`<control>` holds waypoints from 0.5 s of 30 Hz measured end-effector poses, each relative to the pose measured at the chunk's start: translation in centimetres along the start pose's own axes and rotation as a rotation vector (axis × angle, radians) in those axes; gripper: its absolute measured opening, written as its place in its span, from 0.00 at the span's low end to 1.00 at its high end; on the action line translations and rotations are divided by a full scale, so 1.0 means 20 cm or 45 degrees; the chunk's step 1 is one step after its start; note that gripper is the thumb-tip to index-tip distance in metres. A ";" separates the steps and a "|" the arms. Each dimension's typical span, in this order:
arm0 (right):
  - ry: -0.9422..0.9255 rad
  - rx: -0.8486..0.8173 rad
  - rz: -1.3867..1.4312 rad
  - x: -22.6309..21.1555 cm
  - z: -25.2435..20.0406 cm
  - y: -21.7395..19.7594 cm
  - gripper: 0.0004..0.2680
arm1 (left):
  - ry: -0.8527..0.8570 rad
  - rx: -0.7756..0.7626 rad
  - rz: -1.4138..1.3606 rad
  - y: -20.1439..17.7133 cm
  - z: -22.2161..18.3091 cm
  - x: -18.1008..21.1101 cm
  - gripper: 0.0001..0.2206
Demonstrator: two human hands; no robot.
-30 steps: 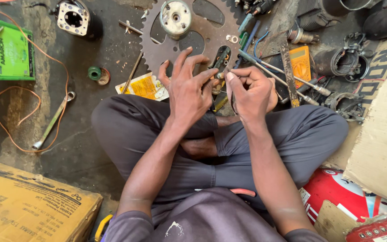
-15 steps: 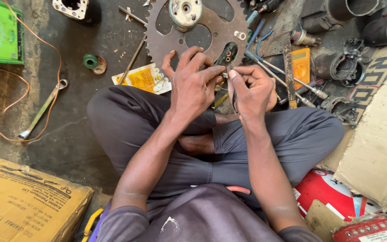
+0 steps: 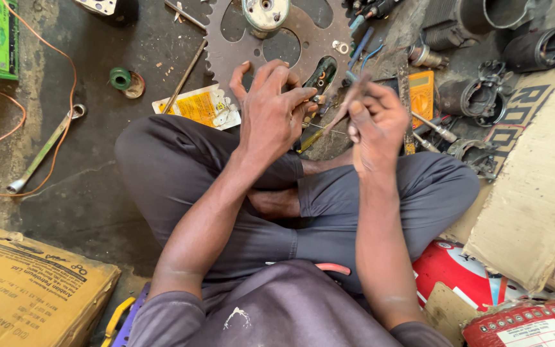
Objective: The person sits on the floor and uses a small metal tool to scrape and clean a small metallic component held in their left hand. The person repeatedly scrapes the surface of the component while surrounded by various mechanical parts and tools.
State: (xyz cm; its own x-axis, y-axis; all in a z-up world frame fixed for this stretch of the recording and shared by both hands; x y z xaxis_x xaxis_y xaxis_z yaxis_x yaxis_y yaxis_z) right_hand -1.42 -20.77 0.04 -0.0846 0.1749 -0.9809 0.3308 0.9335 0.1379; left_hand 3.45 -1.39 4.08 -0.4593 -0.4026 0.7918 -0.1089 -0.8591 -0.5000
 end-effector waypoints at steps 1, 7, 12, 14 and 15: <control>-0.068 -0.005 -0.011 -0.04 -0.01 -0.01 0.10 | 0.006 0.006 0.010 0.00 0.00 0.00 0.08; -0.382 -0.031 -0.258 -0.13 -0.16 -0.06 0.06 | 0.036 0.019 0.021 0.01 -0.01 0.00 0.08; -0.446 -0.011 -0.339 -0.04 -0.18 -0.06 0.04 | 0.038 0.021 0.013 0.00 -0.01 0.01 0.08; -0.432 -0.007 -0.329 -0.01 -0.18 -0.05 0.09 | 0.043 0.019 0.034 0.00 -0.01 0.01 0.09; -0.426 -0.006 -0.325 0.00 -0.17 -0.04 0.13 | 0.045 0.020 0.045 0.00 0.00 0.01 0.09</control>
State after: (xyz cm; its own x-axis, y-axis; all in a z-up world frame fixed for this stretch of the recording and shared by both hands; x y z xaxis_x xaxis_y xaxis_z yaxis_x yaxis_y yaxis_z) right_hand -4.86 -20.39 0.37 0.1469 -0.1725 -0.9740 0.3345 0.9353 -0.1152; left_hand 3.28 -1.56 4.24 -0.4934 -0.4213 0.7609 -0.0788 -0.8496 -0.5215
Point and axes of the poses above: each hand's wrist, its own z-axis towards the middle knuckle, its own y-axis out of the palm, x = y × z, the point moved 6 cm from there along z, towards the middle knuckle, and after that the axes turned 11 degrees about -z, right-handed, at the moved point
